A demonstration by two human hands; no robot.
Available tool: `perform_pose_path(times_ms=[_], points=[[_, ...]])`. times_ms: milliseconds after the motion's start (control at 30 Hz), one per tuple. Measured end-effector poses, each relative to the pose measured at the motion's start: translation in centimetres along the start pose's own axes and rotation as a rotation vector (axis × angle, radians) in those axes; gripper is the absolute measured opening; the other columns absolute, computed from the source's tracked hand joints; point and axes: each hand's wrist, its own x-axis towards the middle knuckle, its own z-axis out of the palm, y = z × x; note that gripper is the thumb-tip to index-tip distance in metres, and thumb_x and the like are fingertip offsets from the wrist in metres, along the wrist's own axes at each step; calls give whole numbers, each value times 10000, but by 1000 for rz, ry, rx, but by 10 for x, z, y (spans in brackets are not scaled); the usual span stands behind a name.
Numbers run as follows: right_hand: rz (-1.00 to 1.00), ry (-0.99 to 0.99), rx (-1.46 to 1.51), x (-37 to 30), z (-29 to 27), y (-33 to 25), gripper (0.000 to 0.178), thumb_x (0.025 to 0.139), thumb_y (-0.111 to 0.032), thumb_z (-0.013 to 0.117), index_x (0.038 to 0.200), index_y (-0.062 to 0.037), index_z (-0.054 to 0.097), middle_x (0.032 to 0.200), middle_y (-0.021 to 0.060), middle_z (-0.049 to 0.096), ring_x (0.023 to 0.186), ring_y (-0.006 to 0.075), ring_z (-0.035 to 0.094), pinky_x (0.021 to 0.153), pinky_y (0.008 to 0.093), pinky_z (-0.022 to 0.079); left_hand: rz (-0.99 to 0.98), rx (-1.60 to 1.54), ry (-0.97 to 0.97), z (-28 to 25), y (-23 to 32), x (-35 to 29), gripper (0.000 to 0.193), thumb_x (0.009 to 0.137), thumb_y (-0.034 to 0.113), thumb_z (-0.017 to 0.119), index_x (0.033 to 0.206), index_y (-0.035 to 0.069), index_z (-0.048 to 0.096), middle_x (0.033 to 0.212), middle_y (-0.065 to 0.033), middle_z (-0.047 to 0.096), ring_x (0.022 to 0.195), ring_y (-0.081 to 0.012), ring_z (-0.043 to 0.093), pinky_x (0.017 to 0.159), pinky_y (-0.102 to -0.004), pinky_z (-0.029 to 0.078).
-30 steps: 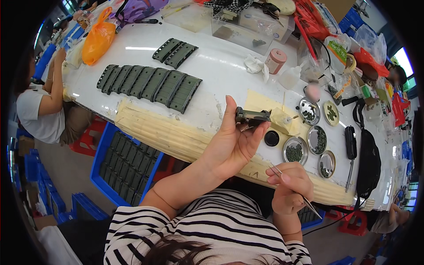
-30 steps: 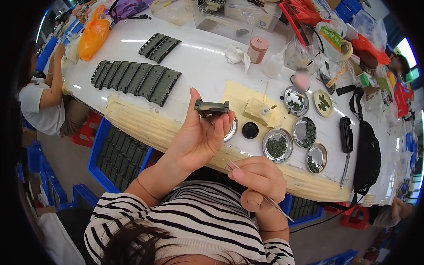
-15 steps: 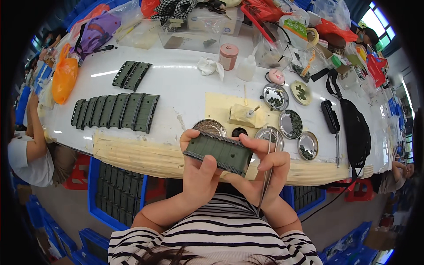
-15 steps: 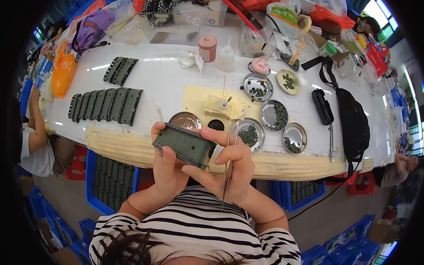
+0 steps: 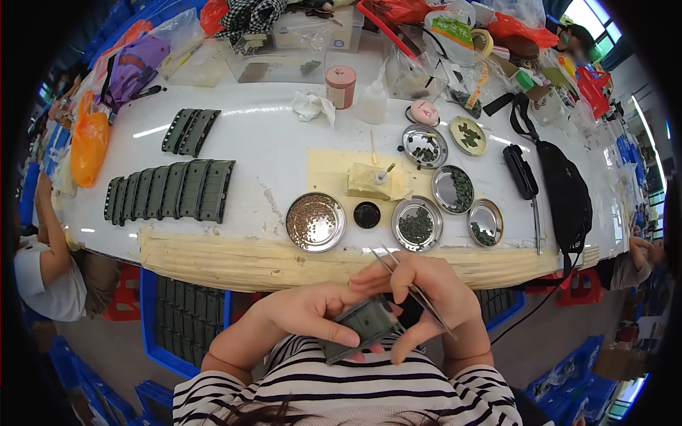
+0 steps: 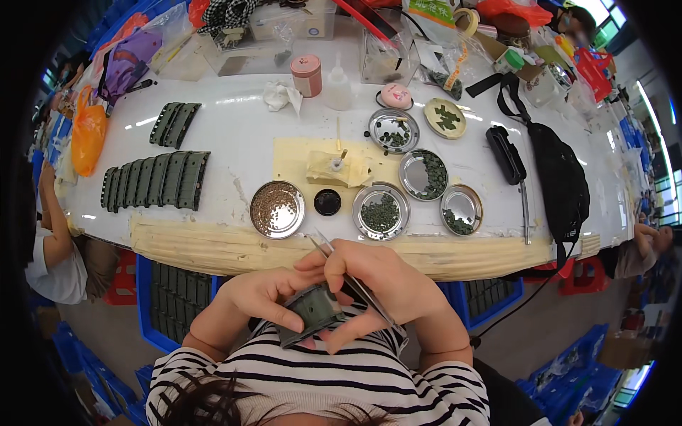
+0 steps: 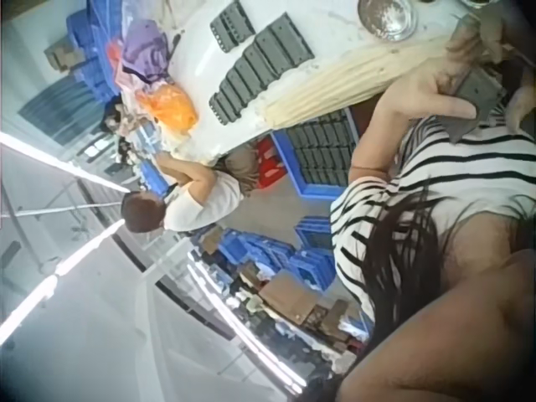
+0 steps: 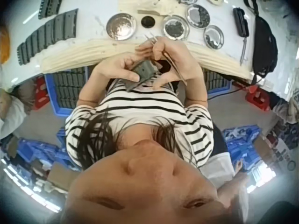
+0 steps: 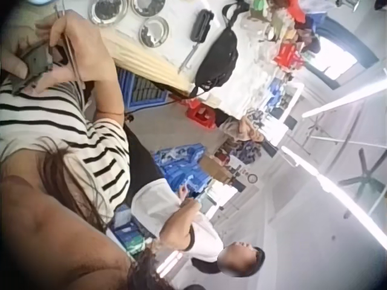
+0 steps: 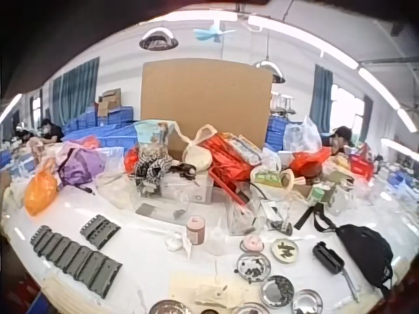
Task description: Assembling small green plastic components and metallic pins at a factory workbench.
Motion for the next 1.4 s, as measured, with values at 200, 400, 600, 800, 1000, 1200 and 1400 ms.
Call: perform_pose_path(times_ms=[200, 400, 600, 800, 1000, 1200, 1400], points=[[55, 568, -255, -16, -36, 13, 664, 911, -608, 438, 1142, 13, 485, 1070, 195, 630, 943, 207, 602, 858, 336, 458, 255, -21, 400, 15, 6, -1, 383, 940, 58, 554, 1298, -6, 435, 1126, -194, 630, 1025, -230, 642, 894, -336, 527], [254, 773, -664, -27, -74, 21, 185, 865, -56, 637, 1032, 22, 618, 805, 80, 682, 715, 111, 595, 678, 238, 454, 457, -14, 695, 22, 4, 10, 333, 940, 92, 547, 1249, 9, 456, 1108, -222, 622, 991, -277, 654, 870, -395, 545], [361, 666, -657, -25, -82, 17, 145, 864, -96, 629, 867, 45, 661, 679, 67, 627, 637, 110, 545, 593, 255, 415, 479, -4, 743, 21, 4, 14, 369, 948, 109, 538, 1286, 14, 424, 1108, -205, 619, 987, -263, 654, 866, -387, 546], [367, 613, -723, -18, -79, 15, 142, 852, -92, 637, 862, 49, 657, 669, 89, 613, 614, 129, 532, 567, 264, 410, 495, -29, 695, 17, 3, 11, 414, 966, 39, 479, 1357, 39, 342, 1188, -203, 575, 1008, -228, 635, 887, -354, 534], [341, 589, -749, -16, -81, 20, 153, 848, -98, 642, 863, 54, 659, 674, 96, 609, 610, 141, 538, 568, 271, 416, 579, 65, 707, 29, 12, 14, 444, 967, 29, 460, 1386, 79, 322, 1273, -195, 483, 986, -214, 636, 872, -348, 543], [243, 680, -680, -20, -82, 26, 137, 846, -96, 652, 869, 37, 674, 704, 105, 635, 625, 146, 555, 570, 270, 414, 528, 73, 682, 22, 5, 13, 215, 984, 73, 465, 1187, 7, 495, 1276, -134, 486, 979, -187, 635, 871, -325, 543], [-101, 549, -657, -8, -42, -9, 174, 758, -119, 729, 894, -15, 698, 742, 67, 652, 687, 190, 574, 630, 295, 420, 421, -18, 671, 19, 6, 23, 242, 1018, 200, 409, 1056, -12, 518, 1296, -185, 476, 971, -228, 651, 876, -375, 551]])
